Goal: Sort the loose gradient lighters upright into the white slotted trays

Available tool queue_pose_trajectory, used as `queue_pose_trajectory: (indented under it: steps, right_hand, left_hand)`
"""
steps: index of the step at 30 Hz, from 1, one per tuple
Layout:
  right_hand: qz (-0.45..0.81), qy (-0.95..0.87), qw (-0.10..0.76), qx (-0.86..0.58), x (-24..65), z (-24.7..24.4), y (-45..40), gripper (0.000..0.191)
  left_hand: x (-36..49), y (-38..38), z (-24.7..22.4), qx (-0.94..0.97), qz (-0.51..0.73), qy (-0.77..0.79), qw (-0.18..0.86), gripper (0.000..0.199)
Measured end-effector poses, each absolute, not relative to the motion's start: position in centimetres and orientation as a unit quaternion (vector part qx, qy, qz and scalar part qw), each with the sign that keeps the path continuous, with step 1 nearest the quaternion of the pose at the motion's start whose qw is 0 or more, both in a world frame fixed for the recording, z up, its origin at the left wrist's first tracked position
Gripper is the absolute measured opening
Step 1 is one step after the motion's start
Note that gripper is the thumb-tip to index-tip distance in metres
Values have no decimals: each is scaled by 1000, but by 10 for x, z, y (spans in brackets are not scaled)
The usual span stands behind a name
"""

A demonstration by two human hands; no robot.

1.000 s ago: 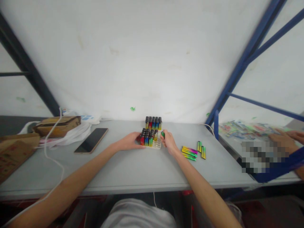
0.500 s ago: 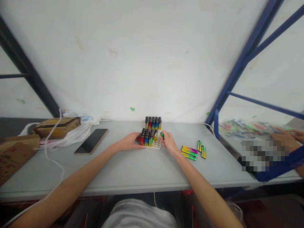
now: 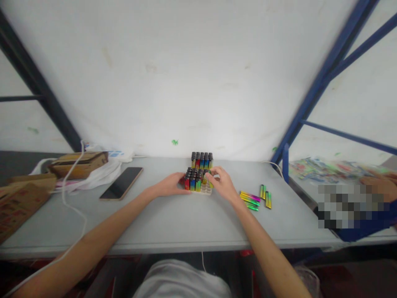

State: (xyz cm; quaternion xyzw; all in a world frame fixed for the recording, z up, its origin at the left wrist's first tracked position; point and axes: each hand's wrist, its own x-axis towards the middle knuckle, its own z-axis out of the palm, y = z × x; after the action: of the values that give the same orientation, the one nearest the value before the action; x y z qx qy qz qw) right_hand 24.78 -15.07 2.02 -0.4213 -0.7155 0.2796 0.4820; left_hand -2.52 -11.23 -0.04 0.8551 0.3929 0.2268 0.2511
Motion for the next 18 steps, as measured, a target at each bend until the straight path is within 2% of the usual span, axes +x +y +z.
queue_pose_trajectory:
  steps: [6,13,18]
  right_hand:
    - [196,-771,418,-439,250,20,-152,33]
    - [227,-795,352,-438,253,15,-147,29]
    - [108,-813,276,-502,254,19,-146,29]
  left_hand:
    - [-25,-112,-1,857,222,401,236,63]
    - [-24,-117,4,868,195,417,187,62]
    - [-23,-117,6,867,191,422,184,63]
